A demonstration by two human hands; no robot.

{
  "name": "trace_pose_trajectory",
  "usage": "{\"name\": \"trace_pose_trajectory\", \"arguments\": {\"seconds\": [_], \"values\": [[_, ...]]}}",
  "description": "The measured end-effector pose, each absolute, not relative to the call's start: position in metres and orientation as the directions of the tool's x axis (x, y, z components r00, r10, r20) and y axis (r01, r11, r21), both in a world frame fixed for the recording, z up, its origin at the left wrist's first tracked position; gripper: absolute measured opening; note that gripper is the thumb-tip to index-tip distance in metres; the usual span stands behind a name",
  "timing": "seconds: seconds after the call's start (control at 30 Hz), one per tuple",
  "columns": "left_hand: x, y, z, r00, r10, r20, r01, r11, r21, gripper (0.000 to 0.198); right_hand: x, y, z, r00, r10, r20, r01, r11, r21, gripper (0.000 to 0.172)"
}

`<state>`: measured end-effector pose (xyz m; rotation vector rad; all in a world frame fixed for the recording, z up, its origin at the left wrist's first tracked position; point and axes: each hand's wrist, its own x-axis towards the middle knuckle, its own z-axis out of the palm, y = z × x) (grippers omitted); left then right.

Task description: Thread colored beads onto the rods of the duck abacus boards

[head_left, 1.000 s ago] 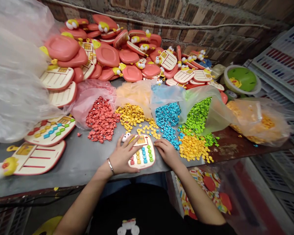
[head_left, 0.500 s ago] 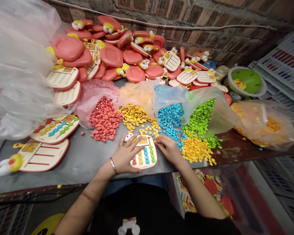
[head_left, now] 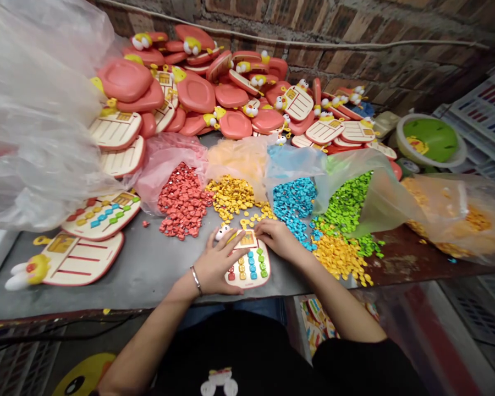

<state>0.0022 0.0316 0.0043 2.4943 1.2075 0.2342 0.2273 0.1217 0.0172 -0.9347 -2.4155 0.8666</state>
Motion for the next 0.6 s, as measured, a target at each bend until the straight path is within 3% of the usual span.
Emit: {"name": "trace_pose_trajectory", "arguments": {"seconds": [0.2, 0.27, 0.47, 0.6], "values": [[0.002, 0.032, 0.004, 0.624, 0.781, -0.012, 0.722, -0.570, 0.392, 0.098, 0.225, 0.148, 0.024, -0.776, 0.630, -0.019, 0.434, 0.512, -0.742, 0.012], [0.002, 0.031, 0.004, 0.624, 0.782, -0.007, 0.720, -0.571, 0.395, 0.098, 0.222, 0.159, 0.027, -0.782, 0.614, -0.105, 0.496, 0.513, -0.700, 0.008], [0.002, 0.031, 0.004, 0.626, 0.779, 0.005, 0.713, -0.576, 0.400, 0.097, 0.203, 0.183, 0.038, -0.711, 0.551, -0.438, 0.703, 0.539, -0.463, 0.016], [0.002, 0.032, 0.003, 0.627, 0.779, 0.000, 0.710, -0.572, 0.410, 0.097, 0.194, 0.189, 0.042, -0.677, 0.532, -0.508, 0.732, 0.553, -0.396, 0.017]]}}
